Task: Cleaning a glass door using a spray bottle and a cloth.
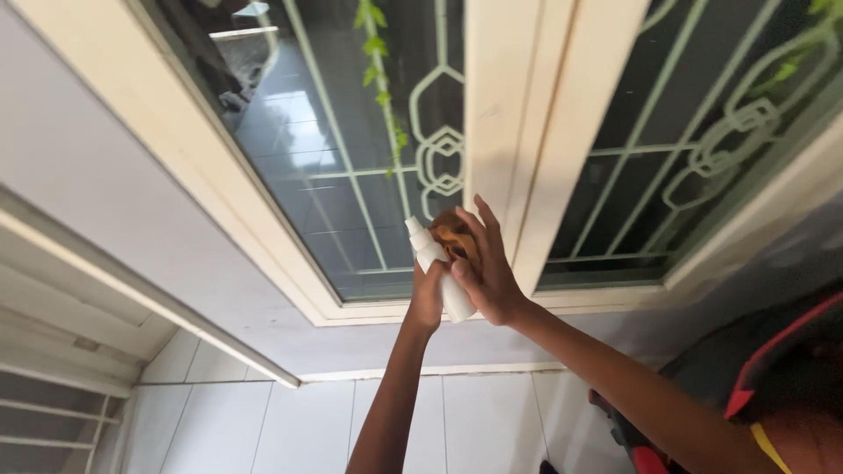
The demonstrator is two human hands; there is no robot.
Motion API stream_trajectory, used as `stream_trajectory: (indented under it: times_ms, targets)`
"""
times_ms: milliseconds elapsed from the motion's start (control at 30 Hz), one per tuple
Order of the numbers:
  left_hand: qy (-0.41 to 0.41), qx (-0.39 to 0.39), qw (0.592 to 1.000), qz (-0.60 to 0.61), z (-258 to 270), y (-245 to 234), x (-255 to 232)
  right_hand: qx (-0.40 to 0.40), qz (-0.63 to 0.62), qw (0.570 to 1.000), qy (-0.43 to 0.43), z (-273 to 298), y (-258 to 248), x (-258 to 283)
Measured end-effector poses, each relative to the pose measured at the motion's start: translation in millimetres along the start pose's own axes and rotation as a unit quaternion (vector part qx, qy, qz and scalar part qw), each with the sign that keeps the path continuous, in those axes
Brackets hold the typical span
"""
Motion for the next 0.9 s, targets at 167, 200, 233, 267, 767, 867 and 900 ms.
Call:
stream_trajectory:
  times_ms: [167, 200, 233, 267, 767, 867, 900]
  targets:
    - [0.052, -0.024, 0.996, -0.072, 19, -23, -25, 0.088, -0.097, 0.99, 0.045, -6, 31, 17]
    - [0.054, -0.027, 0.995, -0.075, 23, -25, -26, 0.091, -0.1, 0.99, 0.043, -9, 40, 14]
    - [0.125, -0.028, 0.958, -0.257, 27, -25, -41, 0.083, -0.068, 0.993, 0.051, -11, 46, 8]
    - [0.187, -0.026, 0.884, -0.428, 33, -18, -51, 0.075, -0.035, 0.995, 0.061, -12, 51, 2]
    - [0.256, -0.019, 0.953, -0.159, 32, -68, -15, 0.029, -0.349, 0.923, 0.158, -35, 58, -54]
    - [0.156, -0.129, 0.963, -0.178, 37, -102, 10, -0.009, -0.451, 0.865, 0.219, -48, 43, -30]
    - [0.157, -0.134, 0.962, -0.177, 41, -101, 4, -0.004, -0.451, 0.865, 0.221, -49, 41, -33]
Point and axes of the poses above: each hand's wrist, its own z-axis away from the middle knuckle, its own y-axis out of the palm, x = y × z, the point moved 9 cm from there along -z, towards the middle knuckle, and after that the axes turned 6 degrees about y, right-handed, at the moved point
